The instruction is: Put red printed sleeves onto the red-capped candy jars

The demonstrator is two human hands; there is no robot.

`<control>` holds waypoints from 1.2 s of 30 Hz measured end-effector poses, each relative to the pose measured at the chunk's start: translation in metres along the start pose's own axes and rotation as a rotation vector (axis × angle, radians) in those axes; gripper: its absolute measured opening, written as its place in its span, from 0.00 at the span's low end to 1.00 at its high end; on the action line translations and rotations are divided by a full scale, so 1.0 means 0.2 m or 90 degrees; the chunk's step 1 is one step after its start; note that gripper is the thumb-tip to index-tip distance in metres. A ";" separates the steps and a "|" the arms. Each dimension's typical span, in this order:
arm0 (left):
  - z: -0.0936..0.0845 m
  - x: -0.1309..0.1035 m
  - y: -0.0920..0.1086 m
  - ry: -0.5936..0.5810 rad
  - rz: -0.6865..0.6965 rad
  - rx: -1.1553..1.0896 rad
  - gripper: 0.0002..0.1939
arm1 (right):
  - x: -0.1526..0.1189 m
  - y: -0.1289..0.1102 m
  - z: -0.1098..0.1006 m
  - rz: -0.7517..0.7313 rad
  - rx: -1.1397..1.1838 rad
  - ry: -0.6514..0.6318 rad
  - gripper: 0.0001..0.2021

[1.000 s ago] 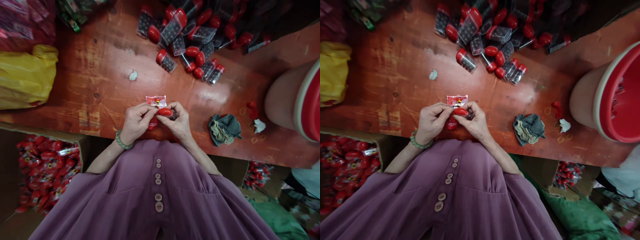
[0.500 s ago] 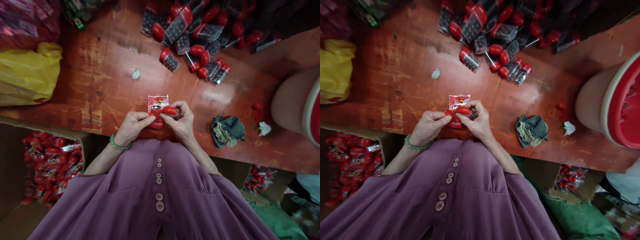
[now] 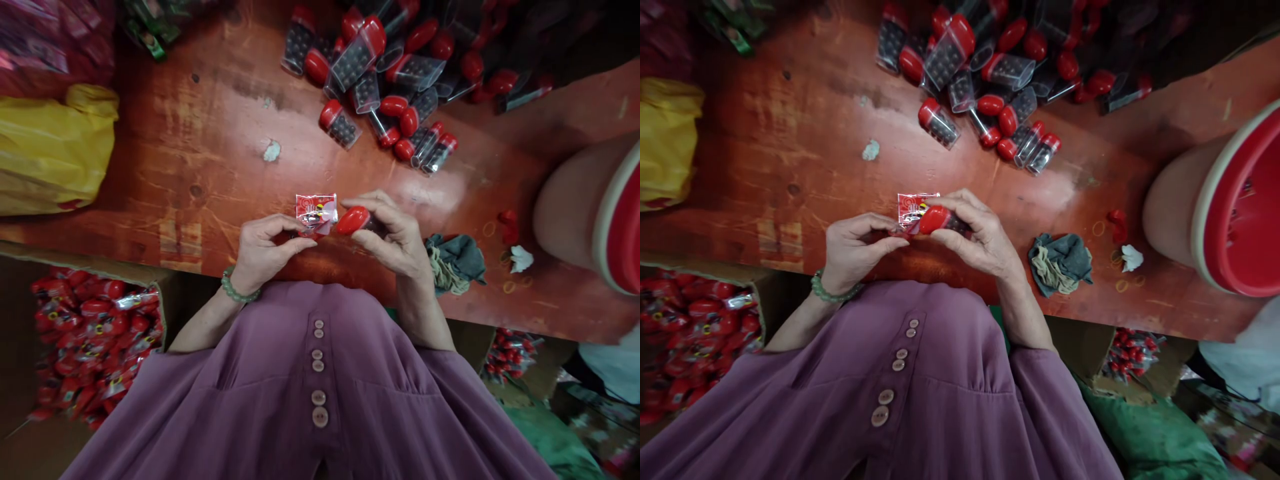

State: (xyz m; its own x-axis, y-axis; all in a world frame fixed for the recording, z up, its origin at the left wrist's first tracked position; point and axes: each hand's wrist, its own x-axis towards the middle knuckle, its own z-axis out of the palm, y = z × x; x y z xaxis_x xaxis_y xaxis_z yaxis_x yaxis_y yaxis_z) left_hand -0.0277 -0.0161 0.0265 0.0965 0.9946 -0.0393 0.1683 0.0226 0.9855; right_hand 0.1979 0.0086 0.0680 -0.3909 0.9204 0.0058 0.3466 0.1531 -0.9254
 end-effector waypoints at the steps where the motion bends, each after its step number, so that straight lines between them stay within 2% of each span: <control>1: 0.00 0.00 0.00 0.000 0.017 0.011 0.10 | 0.01 -0.01 0.00 -0.008 -0.011 -0.017 0.18; 10: -0.01 0.00 -0.03 -0.023 0.102 0.028 0.09 | 0.06 -0.01 -0.03 -0.038 -0.093 -0.171 0.18; 17: 0.01 -0.01 -0.06 -0.060 0.074 0.024 0.07 | 0.08 -0.02 -0.06 -0.006 -0.191 -0.328 0.18; 21: 0.01 -0.01 -0.07 -0.076 0.045 0.023 0.07 | 0.08 0.00 -0.05 0.006 -0.196 -0.375 0.17; 27: 0.02 0.00 -0.06 -0.143 0.010 0.014 0.06 | 0.12 -0.01 -0.05 -0.007 -0.151 -0.404 0.15; 31: 0.00 0.02 -0.05 -0.185 -0.062 -0.024 0.08 | 0.13 0.01 -0.04 0.033 -0.065 -0.385 0.13; 33: -0.01 0.03 -0.05 -0.193 -0.120 -0.067 0.12 | 0.12 0.05 -0.03 0.087 0.018 -0.361 0.14; 36: -0.02 0.03 -0.07 -0.211 -0.197 -0.208 0.24 | 0.09 0.10 0.02 0.176 0.177 -0.304 0.16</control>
State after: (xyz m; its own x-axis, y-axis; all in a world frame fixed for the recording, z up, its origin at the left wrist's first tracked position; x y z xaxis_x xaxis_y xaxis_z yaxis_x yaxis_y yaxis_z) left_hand -0.0344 -0.0104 0.0131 0.4025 0.8526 -0.3332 -0.0696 0.3915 0.9176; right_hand 0.1946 0.0274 0.0481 -0.6794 0.6400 -0.3590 0.2797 -0.2265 -0.9330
